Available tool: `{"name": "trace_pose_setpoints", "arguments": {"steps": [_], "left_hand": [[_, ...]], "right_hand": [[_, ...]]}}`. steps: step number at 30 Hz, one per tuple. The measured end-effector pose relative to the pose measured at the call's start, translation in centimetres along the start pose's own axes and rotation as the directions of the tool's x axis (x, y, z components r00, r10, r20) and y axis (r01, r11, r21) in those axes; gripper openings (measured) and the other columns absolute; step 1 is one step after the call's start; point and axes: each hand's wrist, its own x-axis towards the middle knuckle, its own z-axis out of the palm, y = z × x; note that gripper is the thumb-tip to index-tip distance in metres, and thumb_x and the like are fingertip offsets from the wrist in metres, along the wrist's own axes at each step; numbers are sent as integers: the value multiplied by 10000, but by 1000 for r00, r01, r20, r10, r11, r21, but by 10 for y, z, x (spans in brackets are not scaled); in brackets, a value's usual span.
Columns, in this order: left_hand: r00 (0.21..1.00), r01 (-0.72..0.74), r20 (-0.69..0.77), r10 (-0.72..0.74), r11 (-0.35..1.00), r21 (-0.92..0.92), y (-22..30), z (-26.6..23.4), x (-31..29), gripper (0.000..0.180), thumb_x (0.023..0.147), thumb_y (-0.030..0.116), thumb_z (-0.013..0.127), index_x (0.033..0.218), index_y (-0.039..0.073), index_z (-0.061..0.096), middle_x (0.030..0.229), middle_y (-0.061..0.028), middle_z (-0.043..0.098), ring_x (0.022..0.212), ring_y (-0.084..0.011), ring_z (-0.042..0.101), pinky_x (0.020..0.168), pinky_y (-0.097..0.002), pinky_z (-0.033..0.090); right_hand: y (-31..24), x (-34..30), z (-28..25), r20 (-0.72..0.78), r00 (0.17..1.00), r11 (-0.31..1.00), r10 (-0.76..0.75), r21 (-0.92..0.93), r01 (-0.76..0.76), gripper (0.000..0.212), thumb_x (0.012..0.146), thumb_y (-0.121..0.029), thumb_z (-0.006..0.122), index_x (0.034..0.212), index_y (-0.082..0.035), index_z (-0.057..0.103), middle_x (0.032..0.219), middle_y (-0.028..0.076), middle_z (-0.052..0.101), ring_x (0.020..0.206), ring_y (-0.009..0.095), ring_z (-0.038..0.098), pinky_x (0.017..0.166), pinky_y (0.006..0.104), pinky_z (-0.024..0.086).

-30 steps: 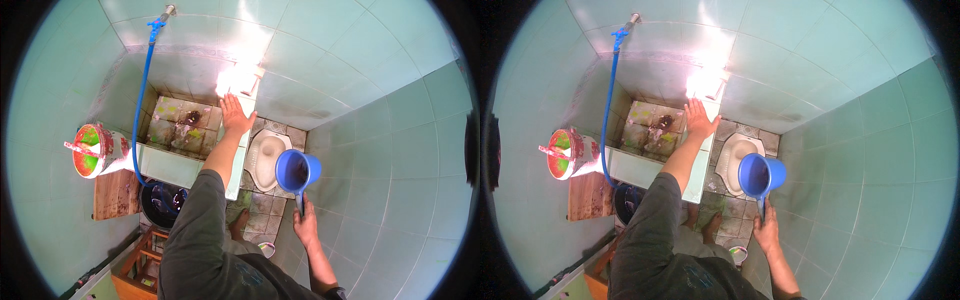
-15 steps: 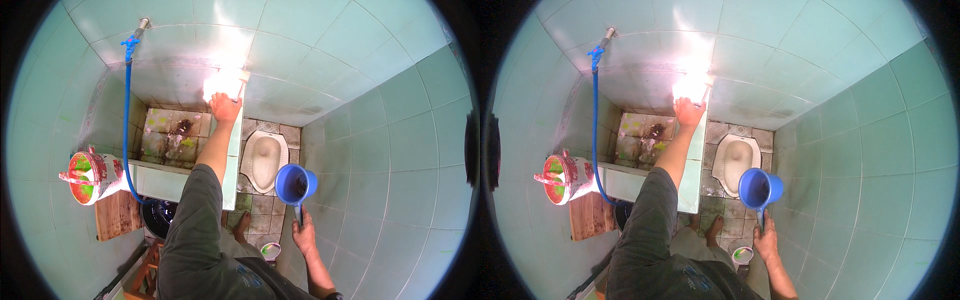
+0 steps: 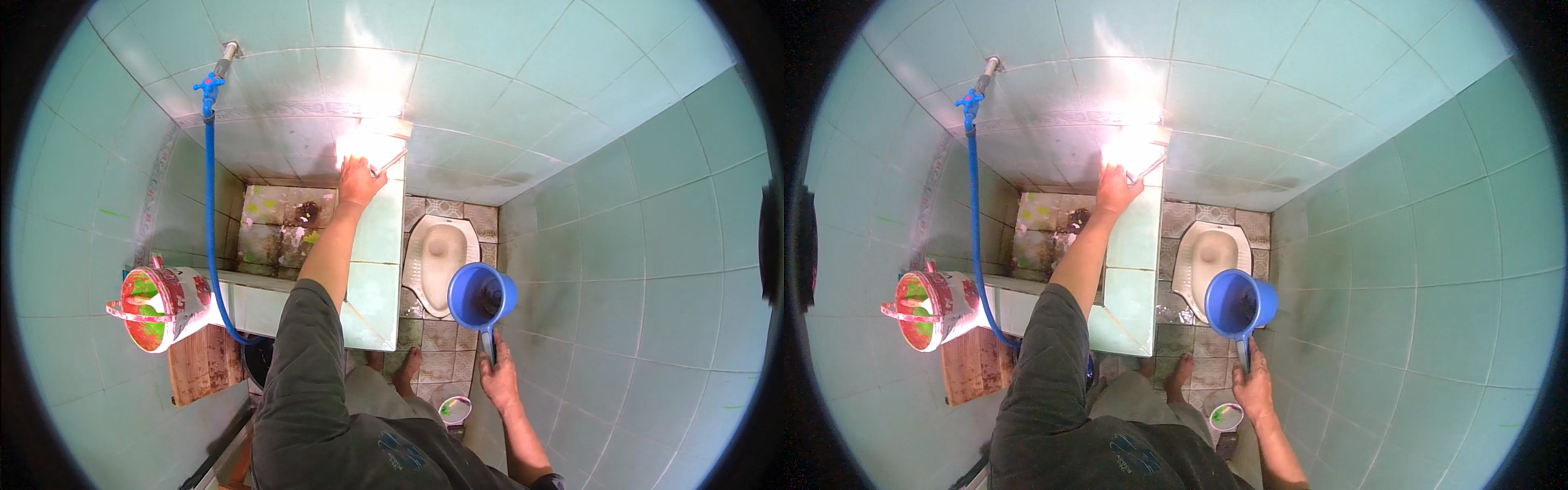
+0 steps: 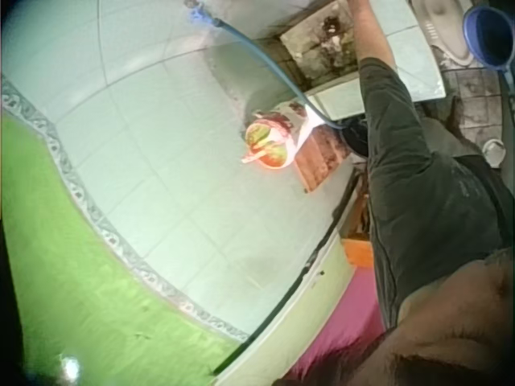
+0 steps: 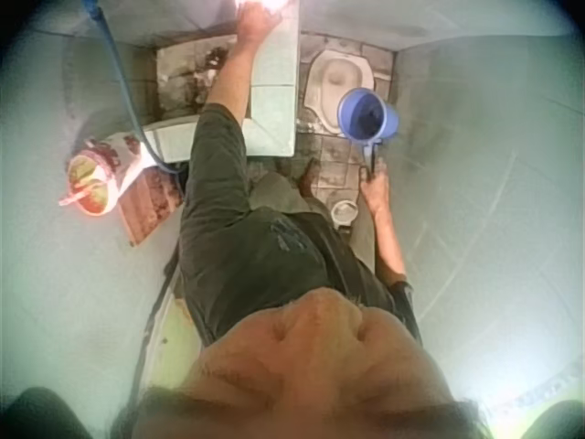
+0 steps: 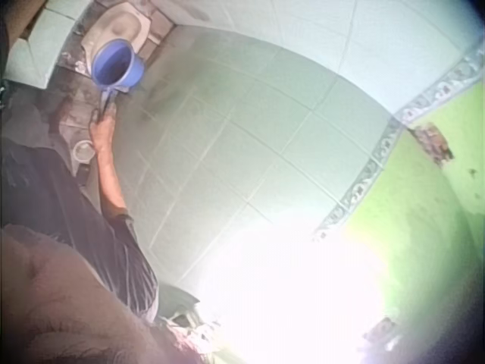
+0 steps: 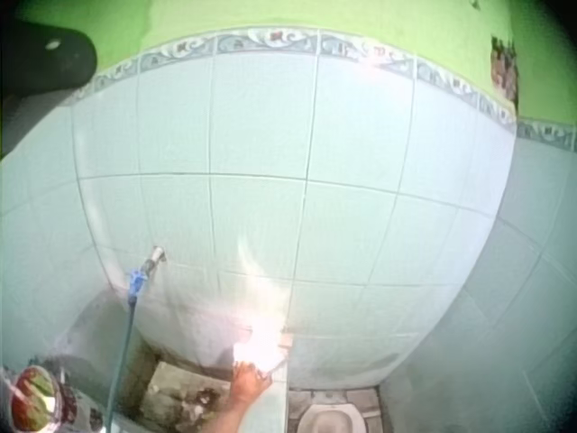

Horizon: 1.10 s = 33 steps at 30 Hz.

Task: The person cleans a tiled wall section by hand using water and a cloth. They scoop water from a bucket using a blue scoop, pour it onto the tiles, and scrub the surface with a cloth before rinsing with more water.

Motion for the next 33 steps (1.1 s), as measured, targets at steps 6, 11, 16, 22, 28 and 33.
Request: {"name": "trace_pose_setpoints", "arguments": {"steps": [6,11,16,22,28,33], "left_hand": [[984,-121,118,135,986,-118,-10,-7,12,322,728,328,762,759,23,663,809,-188,665,901,-355,619,928,-455,447],[948,-88,294,125,987,-135,-15,-9,28,363,746,329,749,841,-18,696,875,-204,694,914,-361,646,864,-434,504],[941,-186,258,220,971,-148,-29,-8,39,490,763,306,742,1170,62,618,1151,-216,617,1072,-373,585,943,-432,491],[934,-190,295,204,979,-75,-25,-18,53,528,787,305,721,1245,78,589,1243,-187,574,1173,-365,509,1018,-454,438],[901,-417,90,425,903,-102,-36,-40,106,516,831,302,661,1287,75,575,1283,-173,582,1215,-352,523,1055,-452,411],[859,-480,195,474,877,-21,-18,-12,133,478,865,219,606,1327,100,575,1329,-111,583,1253,-327,511,1064,-478,391]], "right_hand": [[1,4,8,3,1000,999,-25,-25,25,640,849,-32,624,1445,29,400,1309,314,536,1224,451,530,1043,444,435],[-2,7,9,-4,1000,1000,2,-14,-2,631,858,-45,624,1444,29,403,1319,311,533,1224,450,531,1043,446,434],[5,8,12,-17,997,997,74,13,-74,614,871,-58,620,1438,37,406,1319,314,532,1224,449,533,1046,446,432],[6,12,12,-19,996,996,88,17,-88,605,883,-76,618,1435,49,404,1318,320,532,1229,448,533,1048,438,433],[8,11,13,-10,992,992,123,25,-123,596,904,-96,605,1447,38,399,1352,308,520,1265,428,519,1073,421,413],[20,8,17,-31,989,989,146,15,-146,604,891,-79,618,1442,42,403,1339,315,528,1240,444,532,1056,431,425]]}}
